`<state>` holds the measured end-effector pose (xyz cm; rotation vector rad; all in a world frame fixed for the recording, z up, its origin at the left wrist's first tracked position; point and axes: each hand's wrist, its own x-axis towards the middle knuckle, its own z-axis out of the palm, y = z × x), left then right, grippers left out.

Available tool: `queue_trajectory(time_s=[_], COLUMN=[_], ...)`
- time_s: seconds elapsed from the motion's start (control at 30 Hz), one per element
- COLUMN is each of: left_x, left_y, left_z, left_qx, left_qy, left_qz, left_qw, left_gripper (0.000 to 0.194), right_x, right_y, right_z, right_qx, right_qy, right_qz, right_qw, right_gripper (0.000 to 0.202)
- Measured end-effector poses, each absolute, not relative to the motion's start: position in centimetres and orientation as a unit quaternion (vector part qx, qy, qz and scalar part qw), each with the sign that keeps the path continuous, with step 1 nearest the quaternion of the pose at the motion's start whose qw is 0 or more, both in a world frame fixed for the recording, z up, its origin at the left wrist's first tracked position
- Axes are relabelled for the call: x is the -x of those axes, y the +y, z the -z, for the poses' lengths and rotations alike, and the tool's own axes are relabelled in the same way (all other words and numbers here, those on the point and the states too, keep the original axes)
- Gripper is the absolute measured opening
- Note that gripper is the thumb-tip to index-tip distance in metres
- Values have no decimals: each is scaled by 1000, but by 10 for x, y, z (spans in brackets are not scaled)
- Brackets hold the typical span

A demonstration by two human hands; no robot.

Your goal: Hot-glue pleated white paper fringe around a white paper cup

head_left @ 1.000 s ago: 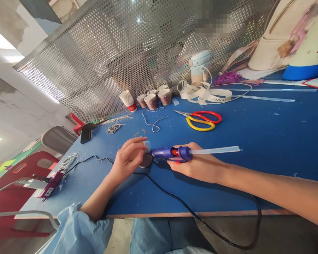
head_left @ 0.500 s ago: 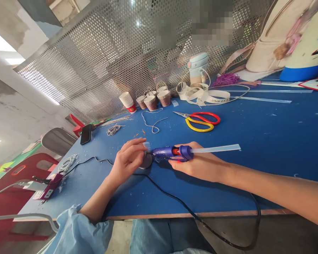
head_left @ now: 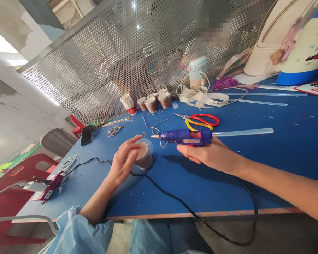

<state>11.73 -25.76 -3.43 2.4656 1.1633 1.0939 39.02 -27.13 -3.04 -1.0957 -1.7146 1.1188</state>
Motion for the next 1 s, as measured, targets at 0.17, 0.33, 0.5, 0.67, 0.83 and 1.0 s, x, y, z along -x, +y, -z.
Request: queue_trajectory(time_s=[0.17,0.33,0.5,0.67,0.83,1.0], left_x=[-116,-111,-108,-107,-110,-113], left_y=[-256,-249,-245,-245,-243,-240], left_z=[32,37,40,41,46,54], left_qx=[-804,-781,-782,-777,-757,-738], left_qy=[414,420,420,428,438,445], left_qz=[-407,-419,-375,-354,-367,-394], left_qw=[130,196,266,295,316,320], left_gripper=[30,39,50,59,69,73], right_x=[-392,-391,-389,-392,-396,-405], right_y=[-257,-245,-234,-223,-225,-234], right_z=[37,47,55,65,65,59], right_qx=[461,525,541,564,564,541], right_qy=[-605,-626,-705,-723,-731,-751], right_qz=[-447,-428,-279,-210,-188,-194], right_qw=[471,387,364,339,334,324], right_gripper=[22,21,21,19,25,31])
